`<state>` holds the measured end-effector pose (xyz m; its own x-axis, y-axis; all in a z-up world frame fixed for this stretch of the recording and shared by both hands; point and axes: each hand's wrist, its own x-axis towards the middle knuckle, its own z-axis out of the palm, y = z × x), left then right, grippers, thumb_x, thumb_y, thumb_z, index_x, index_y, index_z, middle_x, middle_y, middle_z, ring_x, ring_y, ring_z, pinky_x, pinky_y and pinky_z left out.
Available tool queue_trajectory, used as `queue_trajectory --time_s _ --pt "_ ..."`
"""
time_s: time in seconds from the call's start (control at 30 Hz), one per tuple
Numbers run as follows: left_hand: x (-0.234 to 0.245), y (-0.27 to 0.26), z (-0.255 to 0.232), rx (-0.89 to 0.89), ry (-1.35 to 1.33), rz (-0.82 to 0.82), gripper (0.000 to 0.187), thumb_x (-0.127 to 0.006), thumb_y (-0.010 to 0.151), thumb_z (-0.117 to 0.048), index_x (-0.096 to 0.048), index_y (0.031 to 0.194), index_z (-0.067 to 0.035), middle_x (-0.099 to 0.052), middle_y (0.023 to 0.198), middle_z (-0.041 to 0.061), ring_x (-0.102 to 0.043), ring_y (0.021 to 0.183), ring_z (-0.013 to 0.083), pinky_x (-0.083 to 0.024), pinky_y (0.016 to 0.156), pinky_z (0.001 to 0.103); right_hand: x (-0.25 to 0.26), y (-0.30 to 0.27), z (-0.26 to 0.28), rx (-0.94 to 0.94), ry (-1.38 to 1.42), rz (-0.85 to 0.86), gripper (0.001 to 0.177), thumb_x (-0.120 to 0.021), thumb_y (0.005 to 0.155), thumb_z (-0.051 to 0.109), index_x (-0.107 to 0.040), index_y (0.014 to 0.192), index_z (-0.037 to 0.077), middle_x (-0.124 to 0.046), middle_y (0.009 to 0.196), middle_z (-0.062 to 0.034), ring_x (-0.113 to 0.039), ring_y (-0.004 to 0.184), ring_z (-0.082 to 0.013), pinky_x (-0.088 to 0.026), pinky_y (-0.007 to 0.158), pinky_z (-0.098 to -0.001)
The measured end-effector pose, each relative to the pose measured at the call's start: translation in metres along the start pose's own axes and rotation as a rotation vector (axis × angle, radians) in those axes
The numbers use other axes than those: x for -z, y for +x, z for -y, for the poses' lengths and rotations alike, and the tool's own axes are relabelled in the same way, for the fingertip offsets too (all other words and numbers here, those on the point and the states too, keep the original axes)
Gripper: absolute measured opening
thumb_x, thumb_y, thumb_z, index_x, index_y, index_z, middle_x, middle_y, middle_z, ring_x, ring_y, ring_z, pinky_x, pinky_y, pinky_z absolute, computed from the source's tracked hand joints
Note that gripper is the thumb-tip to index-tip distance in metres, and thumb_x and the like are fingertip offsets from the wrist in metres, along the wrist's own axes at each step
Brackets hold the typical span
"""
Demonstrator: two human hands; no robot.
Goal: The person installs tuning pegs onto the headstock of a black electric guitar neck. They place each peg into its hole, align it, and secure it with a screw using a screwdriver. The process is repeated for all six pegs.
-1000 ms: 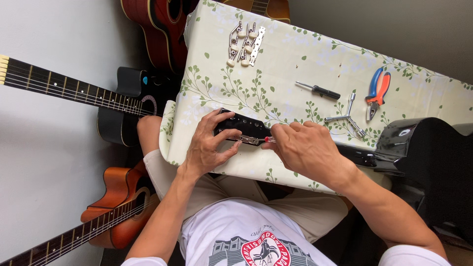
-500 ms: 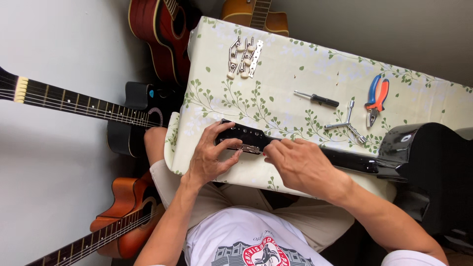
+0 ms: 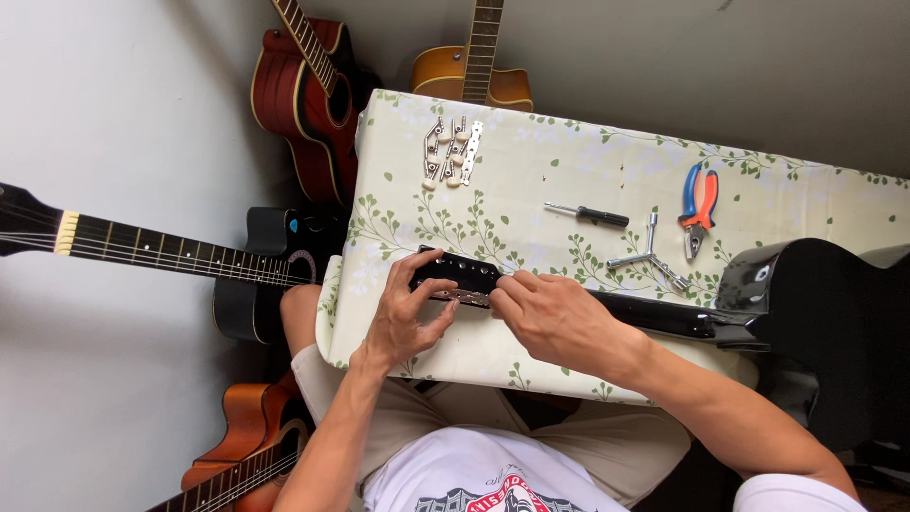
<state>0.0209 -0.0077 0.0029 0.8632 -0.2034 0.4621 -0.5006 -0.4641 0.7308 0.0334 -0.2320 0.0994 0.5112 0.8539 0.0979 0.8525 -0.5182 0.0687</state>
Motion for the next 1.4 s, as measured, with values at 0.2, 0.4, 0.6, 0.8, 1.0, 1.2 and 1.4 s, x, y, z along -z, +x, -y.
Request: queue_trajectory --time_s 0.2,0.4,0.6,0.8,1.0,1.2,1.4 --pt "-0.007 0.001 -0.005 0.050 0.085 0.018 0.021 -0.074 0.077 -0.027 -0.068 0.096 -0.022 -0.056 0.126 0.004 -0.055 0.112 0.0287 -0.044 0.098 0.045 0.011 0.004 -0.005 -0.115 0.026 0.137 0.023 -0.042 0.099 0.025 -0.055 0.086 0.010 -0.052 0.063 -0.0022 -0.058 0.055 -0.0176 -0.049 0.048 -0.0277" --pt "-0.019 0.000 -0.012 0.226 0.080 -0.032 0.023 -0.074 0.072 -0.025 -0.067 0.094 -0.024 -0.054 0.128 -0.002 -0.053 0.112 0.0251 -0.042 0.097 0.042 0.017 0.003 -0.014 -0.072 0.106 0.132 0.019 -0.040 0.095 0.024 -0.049 0.087 0.009 -0.047 0.068 -0.0030 -0.059 0.064 -0.0228 -0.050 0.052 -0.0299" --pt "-0.023 0.004 -0.038 0.610 -0.108 -0.111 0.084 -0.076 0.065 -0.012 -0.036 0.138 -0.012 -0.031 0.140 0.027 -0.038 0.128 0.0500 -0.033 0.105 0.059 -0.007 -0.002 -0.014 0.091 -0.019 0.112 0.017 -0.040 0.096 0.019 -0.050 0.087 0.008 -0.048 0.071 -0.0040 -0.057 0.069 -0.0231 -0.048 0.057 -0.0305" --pt "-0.025 0.008 -0.057 0.821 -0.355 -0.314 0.112 -0.075 0.067 0.000 -0.001 0.150 -0.016 -0.047 0.125 0.027 -0.057 0.109 0.0389 -0.048 0.094 0.046 0.007 0.000 -0.008 -0.025 -0.004 0.078 0.017 -0.045 0.095 0.021 -0.050 0.083 0.011 -0.047 0.066 -0.0016 -0.057 0.060 -0.0198 -0.047 0.049 -0.0289" --pt "-0.056 -0.012 -0.044 0.942 -0.533 -0.377 0.099 -0.071 0.069 0.004 -0.015 0.149 -0.016 -0.051 0.119 0.024 -0.066 0.092 0.0278 -0.057 0.087 0.033 -0.002 0.002 -0.011 0.142 -0.103 -0.024 0.015 -0.046 0.092 0.016 -0.054 0.080 0.011 -0.044 0.070 -0.0033 -0.052 0.065 -0.0219 -0.045 0.050 -0.0297" --pt "-0.059 -0.008 -0.043 0.957 -0.520 -0.429 0.091 -0.070 0.066 0.003 -0.023 0.142 -0.011 -0.045 0.125 0.022 -0.064 0.094 0.0308 -0.060 0.078 0.033 0.000 0.001 -0.007 -0.089 0.038 0.160 0.016 -0.044 0.093 0.018 -0.054 0.083 0.011 -0.046 0.062 -0.0013 -0.055 0.051 -0.0182 -0.047 0.042 -0.0295" --pt "-0.065 -0.013 -0.039 0.934 -0.526 -0.427 0.092 -0.070 0.068 0.002 -0.020 0.144 -0.013 -0.047 0.123 0.022 -0.065 0.092 0.0301 -0.061 0.077 0.032 -0.002 -0.001 -0.007 0.081 0.025 0.295 0.012 -0.047 0.085 0.014 -0.055 0.091 0.008 -0.051 0.069 -0.0045 -0.058 0.061 -0.0223 -0.051 0.047 -0.0329"
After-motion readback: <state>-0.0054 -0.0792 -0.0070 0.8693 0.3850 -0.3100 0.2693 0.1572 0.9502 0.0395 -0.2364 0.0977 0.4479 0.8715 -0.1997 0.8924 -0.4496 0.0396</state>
